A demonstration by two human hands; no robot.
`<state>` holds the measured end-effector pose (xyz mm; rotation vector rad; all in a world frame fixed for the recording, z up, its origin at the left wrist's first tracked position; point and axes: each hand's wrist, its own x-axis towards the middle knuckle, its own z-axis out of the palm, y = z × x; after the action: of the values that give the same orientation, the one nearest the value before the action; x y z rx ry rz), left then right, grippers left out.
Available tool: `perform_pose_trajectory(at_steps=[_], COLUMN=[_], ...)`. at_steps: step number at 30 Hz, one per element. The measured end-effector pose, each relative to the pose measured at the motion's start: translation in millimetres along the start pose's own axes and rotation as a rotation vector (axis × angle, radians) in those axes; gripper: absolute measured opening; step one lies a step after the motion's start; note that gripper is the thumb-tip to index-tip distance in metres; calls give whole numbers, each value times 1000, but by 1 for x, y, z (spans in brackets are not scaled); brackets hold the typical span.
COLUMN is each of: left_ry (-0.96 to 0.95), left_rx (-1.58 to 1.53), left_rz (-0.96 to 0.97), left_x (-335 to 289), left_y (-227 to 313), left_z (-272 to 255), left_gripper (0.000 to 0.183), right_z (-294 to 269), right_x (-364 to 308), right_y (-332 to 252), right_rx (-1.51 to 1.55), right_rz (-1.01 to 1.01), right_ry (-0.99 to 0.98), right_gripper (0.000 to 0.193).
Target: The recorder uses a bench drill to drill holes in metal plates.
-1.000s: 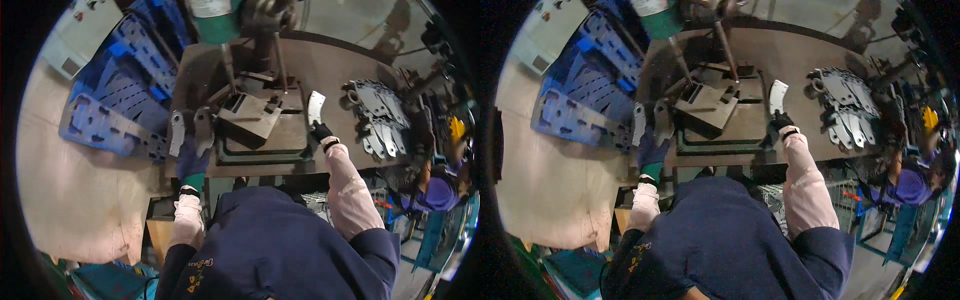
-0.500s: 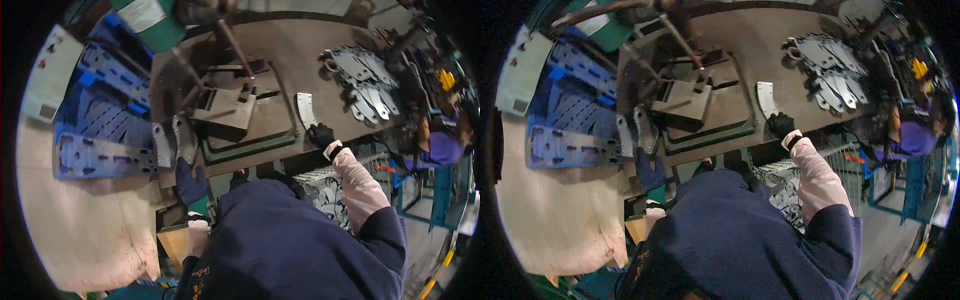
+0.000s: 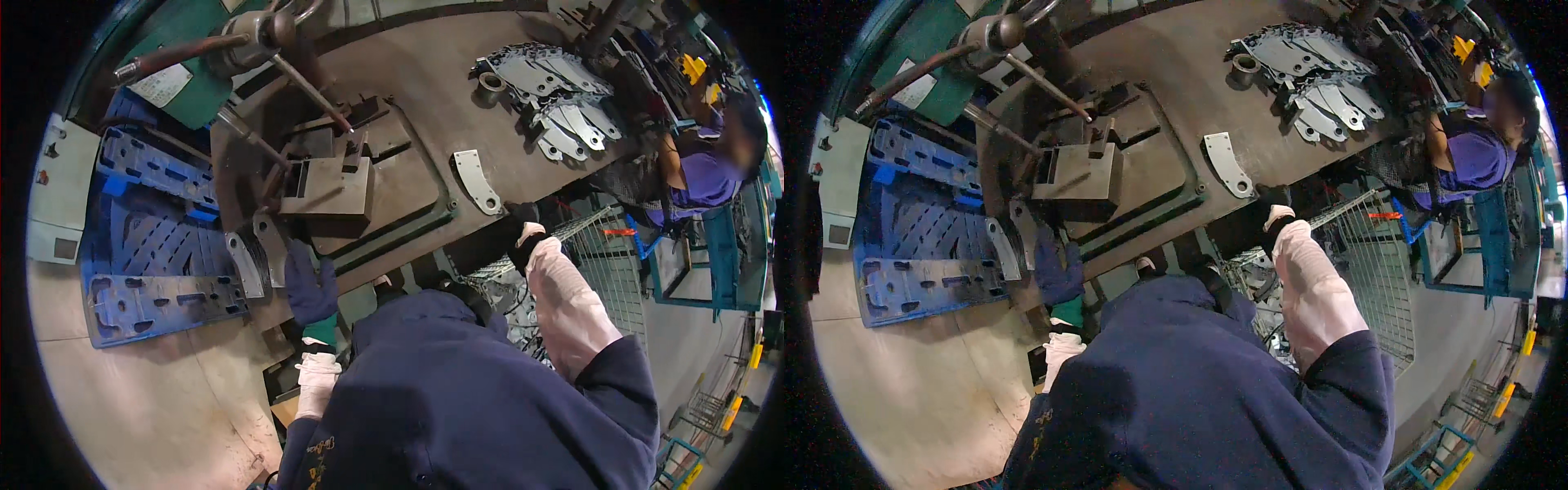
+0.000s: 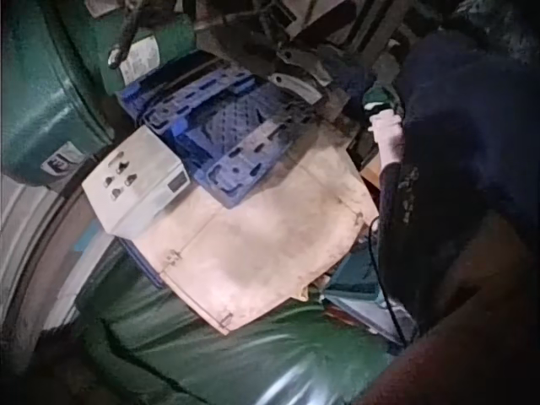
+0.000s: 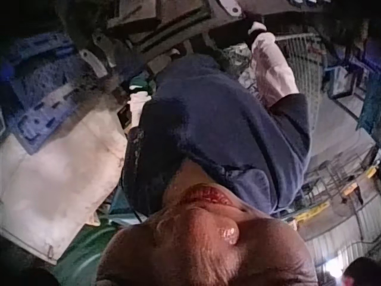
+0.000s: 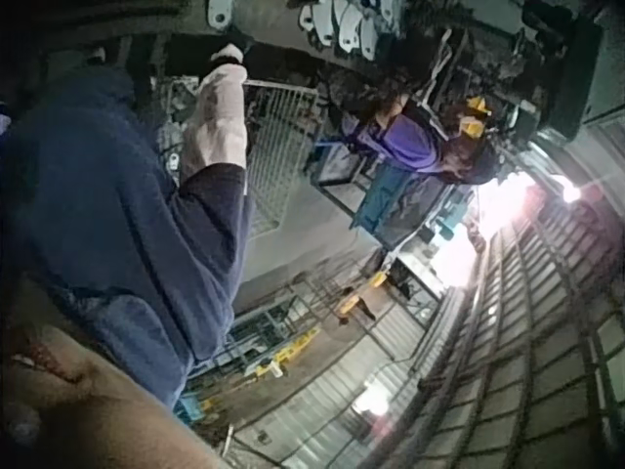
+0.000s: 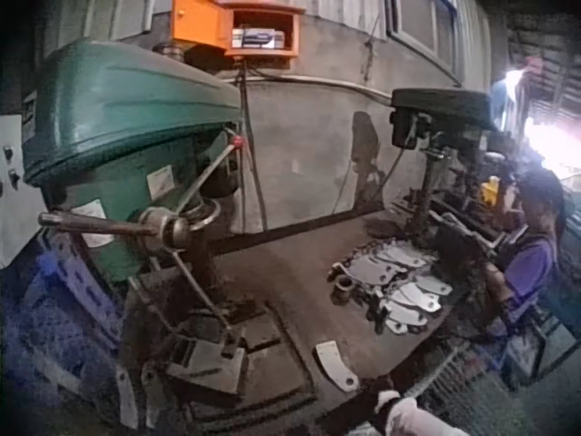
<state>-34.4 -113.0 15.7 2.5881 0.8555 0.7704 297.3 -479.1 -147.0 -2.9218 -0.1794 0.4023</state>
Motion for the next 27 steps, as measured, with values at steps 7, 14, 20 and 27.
perform_pose_trajectory(at_steps=[7, 14, 20, 27], left_ry=[-10, 4, -155, -222], left_rx=[23, 9, -37, -294], left_rz=[27, 80, 180, 493], left_x=[-10, -15, 1, 37], left_y=[5, 2, 22, 91], left_z=[11, 5, 9, -18], left_gripper=[58, 56, 56, 68], right_z=[-30, 42, 26, -170], right_x=[-12, 22, 82, -55], right_y=[-84, -65, 17, -131], right_rx=[12, 172, 283, 886], right_rz=[-174, -429, -912, -631], right_ry=[87, 432, 194, -505], right_gripper=[63, 39, 38, 20])
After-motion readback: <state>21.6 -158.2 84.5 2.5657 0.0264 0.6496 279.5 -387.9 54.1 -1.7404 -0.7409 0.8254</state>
